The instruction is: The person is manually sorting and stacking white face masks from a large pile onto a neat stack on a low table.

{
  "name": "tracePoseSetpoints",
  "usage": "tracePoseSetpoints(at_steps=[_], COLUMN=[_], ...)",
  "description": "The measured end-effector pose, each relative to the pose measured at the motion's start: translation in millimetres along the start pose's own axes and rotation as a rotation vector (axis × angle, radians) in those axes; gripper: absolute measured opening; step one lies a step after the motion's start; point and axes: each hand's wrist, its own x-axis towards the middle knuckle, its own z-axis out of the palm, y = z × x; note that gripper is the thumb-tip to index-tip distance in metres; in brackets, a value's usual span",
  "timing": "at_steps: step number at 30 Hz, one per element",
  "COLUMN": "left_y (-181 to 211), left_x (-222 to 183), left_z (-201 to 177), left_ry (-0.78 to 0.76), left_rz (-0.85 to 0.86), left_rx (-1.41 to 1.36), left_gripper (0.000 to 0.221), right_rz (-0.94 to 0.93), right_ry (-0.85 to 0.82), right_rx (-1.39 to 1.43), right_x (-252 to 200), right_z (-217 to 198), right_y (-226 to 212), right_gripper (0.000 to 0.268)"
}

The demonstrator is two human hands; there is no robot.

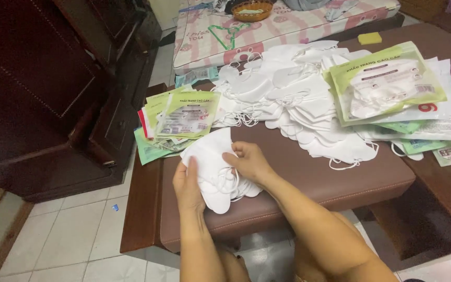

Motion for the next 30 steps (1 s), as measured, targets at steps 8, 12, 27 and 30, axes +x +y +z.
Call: tracePoseSetpoints(at_steps=[8, 12, 27, 30], left_y=[35, 29, 59, 34], left_x=[9, 23, -23, -19], left_z=[-24, -45, 12, 8], left_ry=[0.421, 0.393, 0.241, 0.127], left_rz=[-0.041, -0.076, 0.269, 0.343], left_rx=[-0.121, -0.344, 0.318, 0.371], left_gripper=[0.041, 0.047, 0.071, 0.038], right_rz=[-0.164, -0.105, -0.14, -0.202], right_ry=[0.047, 0.012, 0.193, 0.137], right_rx=[-0.773, -0.891, 0.285, 0.189], right_x=[-10, 5, 18, -3], right_z=[-27, -23, -63, -46], right_y=[-21, -2, -20, -29], right_gripper=[0.043, 0.054, 0.028, 0.027])
